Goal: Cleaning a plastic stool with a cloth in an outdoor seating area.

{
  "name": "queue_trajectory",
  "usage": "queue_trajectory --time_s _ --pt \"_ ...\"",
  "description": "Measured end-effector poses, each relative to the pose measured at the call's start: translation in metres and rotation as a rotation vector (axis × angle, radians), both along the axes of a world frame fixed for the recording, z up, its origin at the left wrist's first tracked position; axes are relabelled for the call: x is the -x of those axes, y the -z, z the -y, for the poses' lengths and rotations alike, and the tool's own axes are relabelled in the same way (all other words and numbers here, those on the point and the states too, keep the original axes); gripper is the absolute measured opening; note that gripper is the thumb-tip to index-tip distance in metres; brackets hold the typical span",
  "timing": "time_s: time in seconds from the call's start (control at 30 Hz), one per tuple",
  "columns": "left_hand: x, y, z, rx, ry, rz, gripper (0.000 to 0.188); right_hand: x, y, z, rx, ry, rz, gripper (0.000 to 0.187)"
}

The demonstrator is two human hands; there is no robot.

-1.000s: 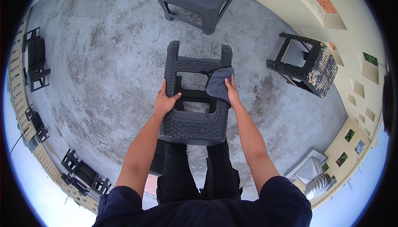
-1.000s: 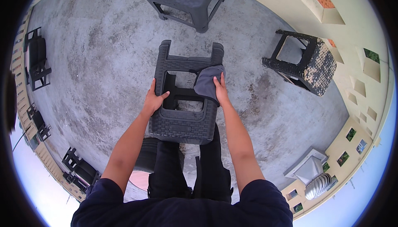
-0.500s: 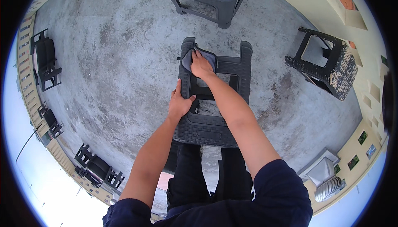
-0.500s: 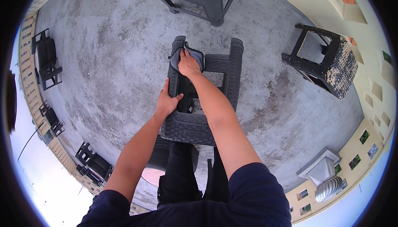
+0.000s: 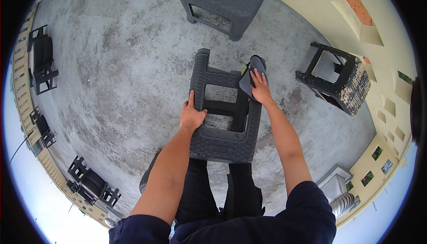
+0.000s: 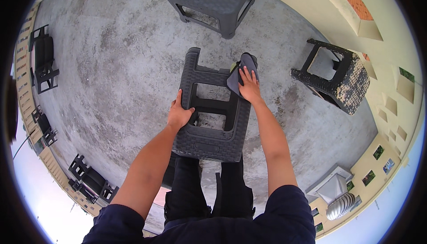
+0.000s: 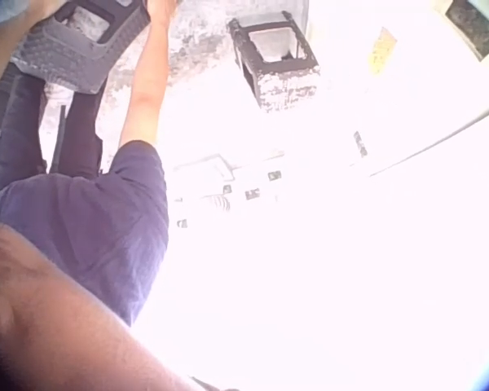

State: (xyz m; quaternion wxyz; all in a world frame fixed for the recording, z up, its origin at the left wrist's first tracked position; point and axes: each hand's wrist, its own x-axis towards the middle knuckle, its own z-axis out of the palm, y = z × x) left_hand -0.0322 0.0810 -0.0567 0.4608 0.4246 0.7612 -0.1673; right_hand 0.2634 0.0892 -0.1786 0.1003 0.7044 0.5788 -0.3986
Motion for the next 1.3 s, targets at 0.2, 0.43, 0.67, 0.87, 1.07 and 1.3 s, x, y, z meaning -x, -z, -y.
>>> queue_trajectory --time_s 0.2,0.43,0.67,0.87,1.07,1.3 --pt "0.005 0.003 -0.006 0.075 0.032 -0.049 0.103 0.094 -0.004 -0.034 0.040 -0.068 0.146 0.070" --pt "0.002 0.010 -0.007 0.058 0.051 -0.031 0.103 0.210 0.014 -0.068 -0.076 -0.058 -0.087 0.071" --pt "0.004 0.000 -0.011 0.091 0.047 -0.019 0.102 0.143 -0.007 -0.053 -0.027 -0.138 0.020 0.069" --pt "0.000 0.000 -0.013 0.119 0.053 -0.003 0.101 0.022 0.008 -0.013 -0.133 -0.098 0.046 0.054" --pt "0.005 0.001 -0.011 0.110 0.037 -0.008 0.101 -0.004 0.006 0.012 -0.351 0.065 -0.178 0.030" --pt "0.000 0.000 -0.012 0.114 0.047 -0.004 0.101 0.020 0.002 0.000 -0.239 0.225 -0.705 0.029"
